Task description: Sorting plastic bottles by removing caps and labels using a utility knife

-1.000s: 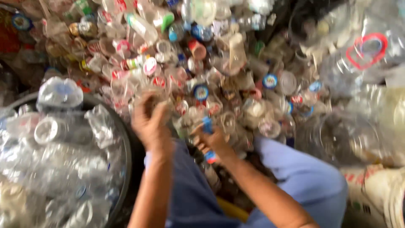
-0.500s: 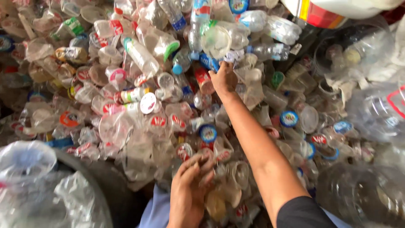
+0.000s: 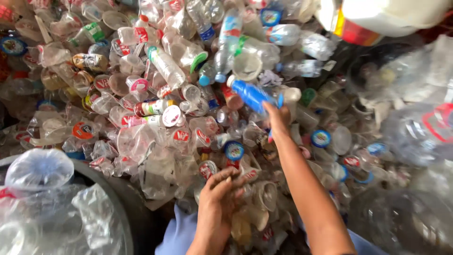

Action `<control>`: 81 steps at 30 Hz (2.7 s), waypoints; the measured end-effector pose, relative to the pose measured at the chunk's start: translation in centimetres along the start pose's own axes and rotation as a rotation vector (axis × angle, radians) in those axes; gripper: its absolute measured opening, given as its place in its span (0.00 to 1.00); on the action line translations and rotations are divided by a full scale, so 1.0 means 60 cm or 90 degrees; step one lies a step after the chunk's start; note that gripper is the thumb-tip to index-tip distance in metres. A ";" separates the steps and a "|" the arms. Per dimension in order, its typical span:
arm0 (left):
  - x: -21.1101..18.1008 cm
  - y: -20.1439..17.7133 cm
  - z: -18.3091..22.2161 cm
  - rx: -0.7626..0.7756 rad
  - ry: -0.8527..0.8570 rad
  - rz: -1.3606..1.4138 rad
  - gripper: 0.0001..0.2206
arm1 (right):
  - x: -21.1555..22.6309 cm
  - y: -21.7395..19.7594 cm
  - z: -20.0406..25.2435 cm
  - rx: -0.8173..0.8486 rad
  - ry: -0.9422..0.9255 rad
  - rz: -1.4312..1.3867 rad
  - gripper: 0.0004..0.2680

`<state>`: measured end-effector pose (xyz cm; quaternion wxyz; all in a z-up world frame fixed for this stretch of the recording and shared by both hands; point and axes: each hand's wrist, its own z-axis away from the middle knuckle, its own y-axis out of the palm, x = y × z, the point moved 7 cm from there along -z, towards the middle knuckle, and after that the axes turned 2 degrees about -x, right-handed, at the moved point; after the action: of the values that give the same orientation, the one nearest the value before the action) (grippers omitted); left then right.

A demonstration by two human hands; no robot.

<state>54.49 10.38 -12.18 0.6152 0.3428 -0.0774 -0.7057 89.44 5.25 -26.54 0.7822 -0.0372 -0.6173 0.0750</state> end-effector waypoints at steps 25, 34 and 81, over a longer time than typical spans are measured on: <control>0.485 0.159 0.159 0.226 1.136 -1.145 0.25 | 0.108 -0.722 0.614 -0.202 -0.249 0.458 0.15; 0.588 0.228 0.229 0.422 0.733 -1.343 0.29 | 0.110 -0.874 0.632 -0.236 -0.307 0.394 0.17; 0.736 0.306 0.239 0.674 0.377 -0.676 0.27 | 0.160 -0.957 0.785 -0.173 -0.208 0.469 0.18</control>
<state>60.79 -39.00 -8.78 -0.0510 0.7526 -0.0621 -0.6536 49.94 -51.41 2.41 0.5829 -0.3453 -0.6832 0.2724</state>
